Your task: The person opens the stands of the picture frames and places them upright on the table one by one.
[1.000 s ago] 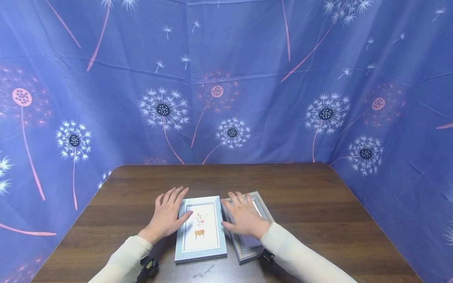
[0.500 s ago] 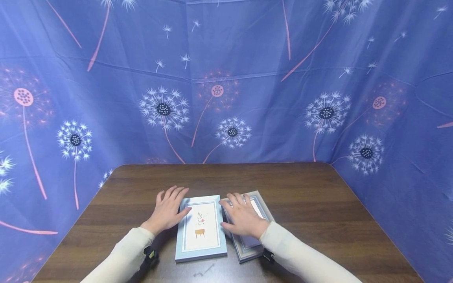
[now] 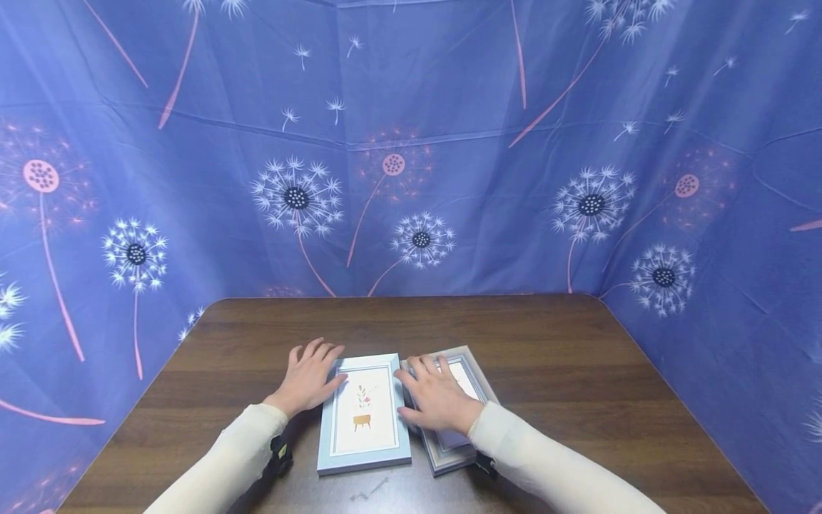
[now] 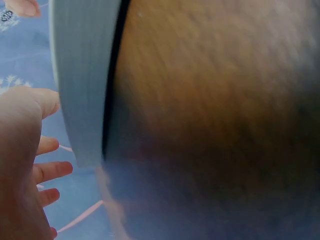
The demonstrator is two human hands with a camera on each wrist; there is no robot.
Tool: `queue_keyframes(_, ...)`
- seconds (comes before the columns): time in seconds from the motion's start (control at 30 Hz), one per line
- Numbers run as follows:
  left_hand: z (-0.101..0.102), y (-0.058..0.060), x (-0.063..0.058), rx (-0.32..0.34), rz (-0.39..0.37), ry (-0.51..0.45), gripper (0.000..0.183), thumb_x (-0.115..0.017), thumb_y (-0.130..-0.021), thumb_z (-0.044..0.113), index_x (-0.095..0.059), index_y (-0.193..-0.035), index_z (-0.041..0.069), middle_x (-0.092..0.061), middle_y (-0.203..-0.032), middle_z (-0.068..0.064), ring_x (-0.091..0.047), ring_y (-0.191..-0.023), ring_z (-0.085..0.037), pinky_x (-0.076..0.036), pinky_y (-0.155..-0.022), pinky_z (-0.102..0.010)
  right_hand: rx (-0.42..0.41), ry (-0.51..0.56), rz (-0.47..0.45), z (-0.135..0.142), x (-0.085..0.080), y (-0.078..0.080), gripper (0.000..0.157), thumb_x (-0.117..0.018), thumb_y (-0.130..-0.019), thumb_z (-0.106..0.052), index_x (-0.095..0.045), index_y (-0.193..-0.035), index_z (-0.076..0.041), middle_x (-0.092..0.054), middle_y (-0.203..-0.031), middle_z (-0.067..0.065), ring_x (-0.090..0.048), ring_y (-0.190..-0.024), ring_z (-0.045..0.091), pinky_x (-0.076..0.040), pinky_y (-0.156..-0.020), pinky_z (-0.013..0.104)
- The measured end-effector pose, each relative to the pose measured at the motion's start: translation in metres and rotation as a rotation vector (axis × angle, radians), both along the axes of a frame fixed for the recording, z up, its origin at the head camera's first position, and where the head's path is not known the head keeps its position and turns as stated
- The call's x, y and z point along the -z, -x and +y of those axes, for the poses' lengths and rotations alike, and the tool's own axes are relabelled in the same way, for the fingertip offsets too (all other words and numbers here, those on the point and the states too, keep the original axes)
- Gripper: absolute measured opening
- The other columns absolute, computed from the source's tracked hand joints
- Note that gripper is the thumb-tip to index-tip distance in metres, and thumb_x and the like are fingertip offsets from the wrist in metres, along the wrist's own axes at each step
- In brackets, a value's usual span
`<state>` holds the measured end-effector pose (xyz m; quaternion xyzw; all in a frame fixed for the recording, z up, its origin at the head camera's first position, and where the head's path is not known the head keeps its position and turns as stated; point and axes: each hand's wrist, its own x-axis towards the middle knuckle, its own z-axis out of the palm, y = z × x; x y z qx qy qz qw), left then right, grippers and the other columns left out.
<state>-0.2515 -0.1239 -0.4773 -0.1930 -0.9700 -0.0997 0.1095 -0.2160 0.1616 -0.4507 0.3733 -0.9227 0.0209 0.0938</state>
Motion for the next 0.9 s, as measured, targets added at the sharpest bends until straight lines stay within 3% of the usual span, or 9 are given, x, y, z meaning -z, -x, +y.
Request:
queue_keyframes(0.5,0.001,0.009,0.008,-0.027,-0.056,0.048,0.047,-0.059,-0.096,0.041,-0.063,-0.130,0.009,-0.057,-0.133,-0.015,-0.035,-0.137,-0.039,-0.022,-0.107,-0.062,-0.011,-0.052,-0.079,-0.007,-0.002,-0.004,0.057,-0.058,-0.094,-0.047,-0.052,-0.140,-0.014,-0.047,-0.139,0.015,-0.043,-0.130,0.034,-0.032,-0.104,0.062)
queue_keyframes(0.9,0.005,0.012,0.008,-0.016,-0.032,0.074,0.035,-0.058,-0.097,0.035,-0.066,-0.120,0.010,-0.059,-0.127,-0.015,-0.037,-0.135,-0.038,-0.024,-0.106,-0.060,-0.012,-0.058,-0.107,-0.008,0.000,-0.008,0.055,-0.056,-0.095,-0.048,-0.052,-0.141,-0.017,-0.046,-0.141,0.014,-0.042,-0.131,0.032,-0.032,-0.104,0.061)
